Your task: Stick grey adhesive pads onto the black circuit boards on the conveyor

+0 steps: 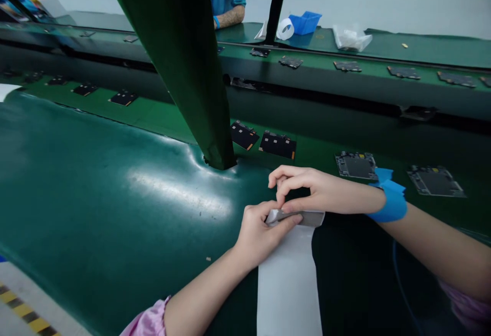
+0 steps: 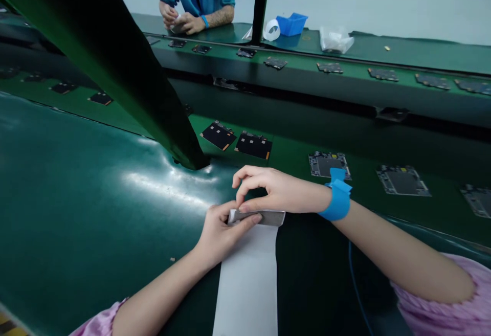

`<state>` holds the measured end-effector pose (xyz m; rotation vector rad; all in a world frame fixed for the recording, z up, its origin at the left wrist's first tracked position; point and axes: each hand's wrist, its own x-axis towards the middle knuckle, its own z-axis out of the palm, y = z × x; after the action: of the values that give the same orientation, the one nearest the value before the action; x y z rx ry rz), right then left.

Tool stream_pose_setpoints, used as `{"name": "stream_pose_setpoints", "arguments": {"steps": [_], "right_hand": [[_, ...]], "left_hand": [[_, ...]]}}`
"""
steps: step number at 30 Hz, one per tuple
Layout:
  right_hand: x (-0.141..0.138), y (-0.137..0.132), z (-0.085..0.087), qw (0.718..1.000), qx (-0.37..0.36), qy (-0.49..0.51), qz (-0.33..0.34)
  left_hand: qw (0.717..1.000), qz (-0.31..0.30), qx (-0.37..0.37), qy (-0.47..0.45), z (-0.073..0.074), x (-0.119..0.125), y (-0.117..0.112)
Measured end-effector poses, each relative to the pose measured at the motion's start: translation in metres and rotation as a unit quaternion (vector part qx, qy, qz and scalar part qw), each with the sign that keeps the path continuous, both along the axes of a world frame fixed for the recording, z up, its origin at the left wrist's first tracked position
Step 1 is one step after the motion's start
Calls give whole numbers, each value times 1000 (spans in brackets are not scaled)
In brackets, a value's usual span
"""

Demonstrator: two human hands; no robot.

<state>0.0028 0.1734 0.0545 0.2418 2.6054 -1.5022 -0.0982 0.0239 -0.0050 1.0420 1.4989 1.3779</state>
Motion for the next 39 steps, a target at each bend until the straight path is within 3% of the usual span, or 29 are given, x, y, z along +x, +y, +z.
{"name": "stream_pose_setpoints", "arguments": {"steps": [7,14,18,21,25,28,32,39], "right_hand": [[1,4,-2,996,17,48,70],[4,3,4,997,26,7,76],[7,5,9,998,44,21,26],[6,17,5,994,87,35,-57],[-14,52,-18,955,163,74,-235],[-34,76,-39,928,180,77,-317],[-45,85,-55,920,183,51,-342],[-28,87,-57,920,199,31,-337]], "left_hand": [[1000,-11,-13,-13,-1,0,0],[1000,-19,-11,14,0,0,0],[1000,-19,-15,14,1,0,0],[1000,-21,-8,7,1,0,-1],[1000,-21,-3,6,0,0,-1],[1000,-18,-4,6,0,-1,0],[1000,-17,-7,4,0,0,0],[1000,-15,-9,2,0,0,0]]}}
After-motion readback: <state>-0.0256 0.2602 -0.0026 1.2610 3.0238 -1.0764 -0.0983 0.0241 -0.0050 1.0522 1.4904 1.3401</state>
